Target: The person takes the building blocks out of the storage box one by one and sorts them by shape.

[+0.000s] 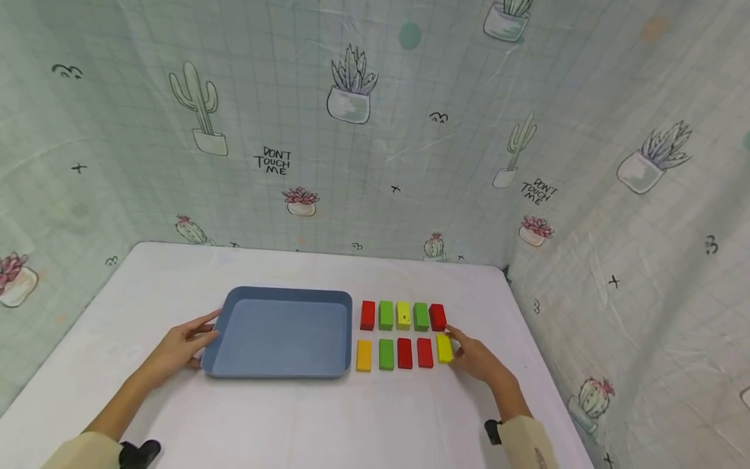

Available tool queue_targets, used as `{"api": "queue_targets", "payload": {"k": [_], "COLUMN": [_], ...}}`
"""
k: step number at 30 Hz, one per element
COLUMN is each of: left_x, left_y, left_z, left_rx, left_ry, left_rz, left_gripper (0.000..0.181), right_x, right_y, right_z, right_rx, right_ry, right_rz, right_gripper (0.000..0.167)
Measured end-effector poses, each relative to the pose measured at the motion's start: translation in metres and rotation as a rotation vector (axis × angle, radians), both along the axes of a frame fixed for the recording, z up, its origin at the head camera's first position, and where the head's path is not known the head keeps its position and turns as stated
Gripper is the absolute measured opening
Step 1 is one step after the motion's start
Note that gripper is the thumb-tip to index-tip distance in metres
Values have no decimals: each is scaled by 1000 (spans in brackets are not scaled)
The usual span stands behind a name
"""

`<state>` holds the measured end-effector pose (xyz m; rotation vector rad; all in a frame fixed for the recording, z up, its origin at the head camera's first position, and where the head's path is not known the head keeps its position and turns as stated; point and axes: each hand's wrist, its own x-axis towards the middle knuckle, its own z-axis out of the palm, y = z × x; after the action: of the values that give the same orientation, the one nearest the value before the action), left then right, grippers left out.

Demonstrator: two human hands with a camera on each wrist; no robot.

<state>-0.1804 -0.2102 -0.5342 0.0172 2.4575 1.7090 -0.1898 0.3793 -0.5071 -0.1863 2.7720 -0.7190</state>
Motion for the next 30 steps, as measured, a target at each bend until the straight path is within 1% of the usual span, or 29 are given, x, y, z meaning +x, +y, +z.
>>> {"api": "queue_targets", "payload": {"k": [4,11,14,22,24,27,30], "left_x": [-1,-1,-1,-1,-1,-1,-2], "left_y": [1,1,2,-2,-2,-1,0], "left_z": [1,1,-1,-4,-3,-1,1], "left_rx": [-5,-8,-5,-21,-21,-19,-24], "left_ry": [-2,-9,-16,-16,-13,-7,-5], "left_rz": [3,2,-3,0,-4,-6,-8], "left_gripper": [58,57,58,58,59,58,58], "right_x": [-2,-1,1,2,3,3,5], "right_y": [1,0,0,2,2,3,4], "right_z": [0,-2,-5,-14,-14,-12,-11], "right_rx": [-4,-55,-50,-36,-33,-30,-26], "right_ry": [-11,-35,-30,-13,-13,1,9], "right_rz": [-13,-21,-28,-14,-22,-13,-26], "right_gripper": [75,76,75,74,73,74,76]}}
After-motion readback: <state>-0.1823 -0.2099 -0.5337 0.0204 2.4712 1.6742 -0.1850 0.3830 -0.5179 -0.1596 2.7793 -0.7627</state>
